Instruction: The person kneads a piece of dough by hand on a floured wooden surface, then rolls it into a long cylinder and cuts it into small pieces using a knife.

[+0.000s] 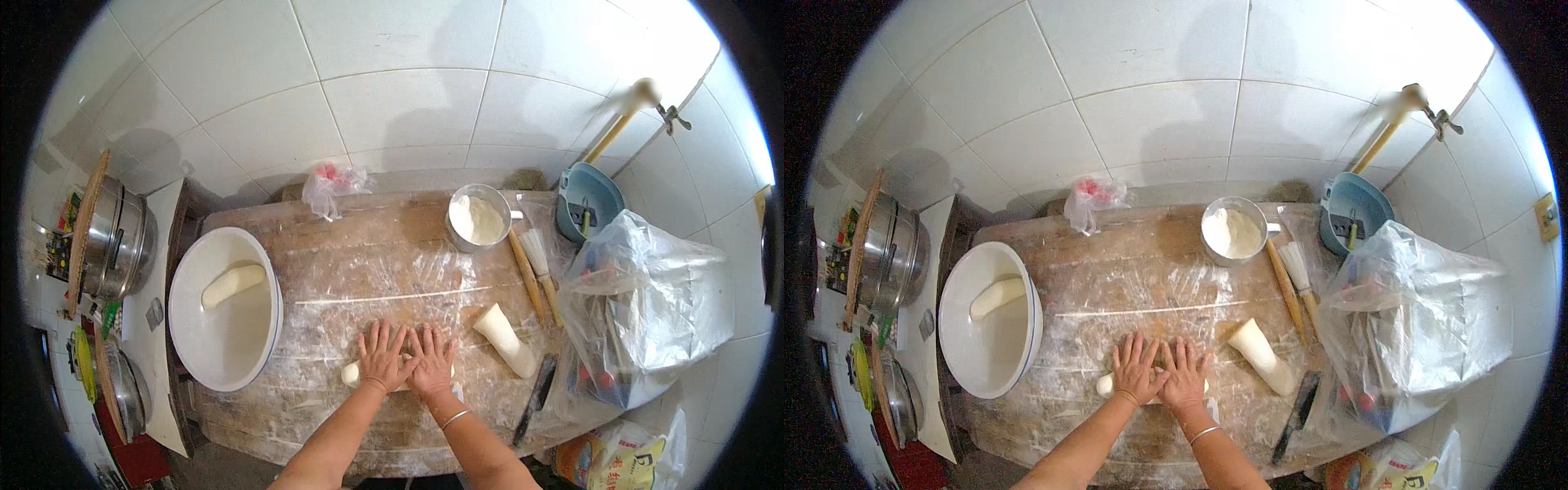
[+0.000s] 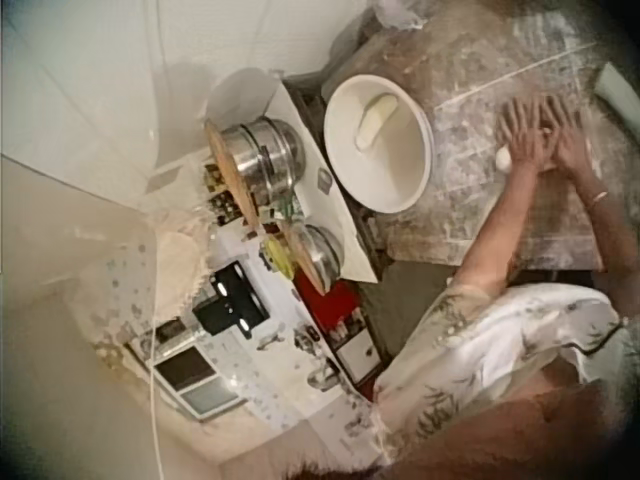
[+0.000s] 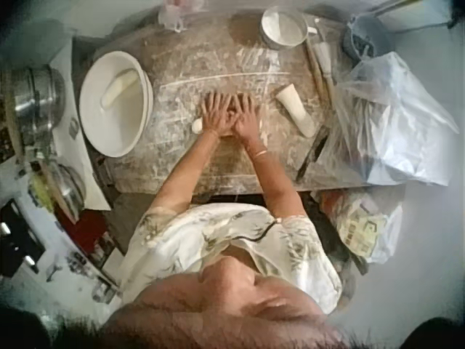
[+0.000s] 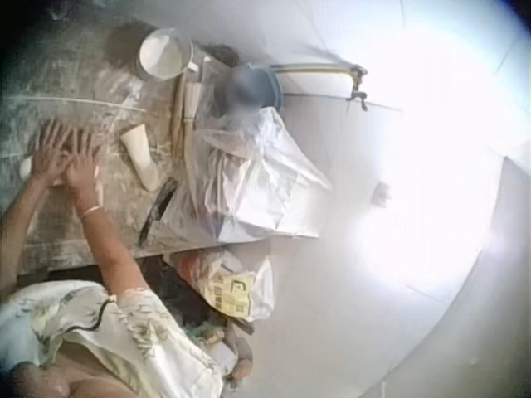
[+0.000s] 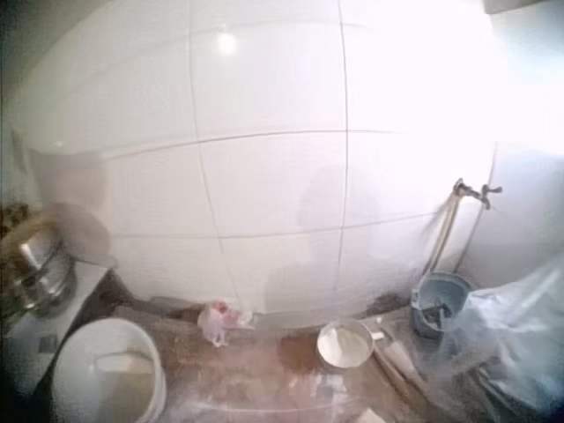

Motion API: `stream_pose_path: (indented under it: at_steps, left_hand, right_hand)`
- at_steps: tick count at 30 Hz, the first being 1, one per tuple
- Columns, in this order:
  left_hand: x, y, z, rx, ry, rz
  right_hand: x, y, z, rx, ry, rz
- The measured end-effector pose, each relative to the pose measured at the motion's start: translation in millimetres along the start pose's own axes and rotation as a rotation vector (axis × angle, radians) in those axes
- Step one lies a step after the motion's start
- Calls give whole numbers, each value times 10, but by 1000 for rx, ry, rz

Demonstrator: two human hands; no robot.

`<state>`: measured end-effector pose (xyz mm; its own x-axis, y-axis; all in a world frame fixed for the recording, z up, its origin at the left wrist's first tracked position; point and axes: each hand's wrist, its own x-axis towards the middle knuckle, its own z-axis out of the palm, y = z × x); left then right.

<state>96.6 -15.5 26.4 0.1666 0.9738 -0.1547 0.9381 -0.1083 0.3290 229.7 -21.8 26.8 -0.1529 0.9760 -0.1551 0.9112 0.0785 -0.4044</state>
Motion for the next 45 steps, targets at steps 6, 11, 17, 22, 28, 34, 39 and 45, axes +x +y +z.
stream_pose_path:
  at_steps: [6,11,17,22,28,34,39,45]
  left_hand:
    - [375,-1,-57,9,-50,-118]
    - [-217,23,-128,44,-278,36]
    - [-1240,100,23,47,-205,173]
    - [-1630,87,-57,-300,-230,93]
    - [-1471,46,132,-95,15,-46]
    - [-635,-123,43,-42,38,-126]
    - [-195,-242,-4,-133,189,-149]
    - [19,-84,-55,-269,441,12]
  right_hand:
    - [414,75,22,41,103,-24]
    - [-84,186,26,33,19,-286]
    - [-1076,138,-26,0,-91,-300]
    - [-1458,17,-138,68,-117,-181]
    - [-1209,-384,275,-14,-39,-67]
    - [-355,-312,271,-1,-155,3]
    - [152,-390,104,55,-2,-2]
    - [440,-139,-84,439,200,115]
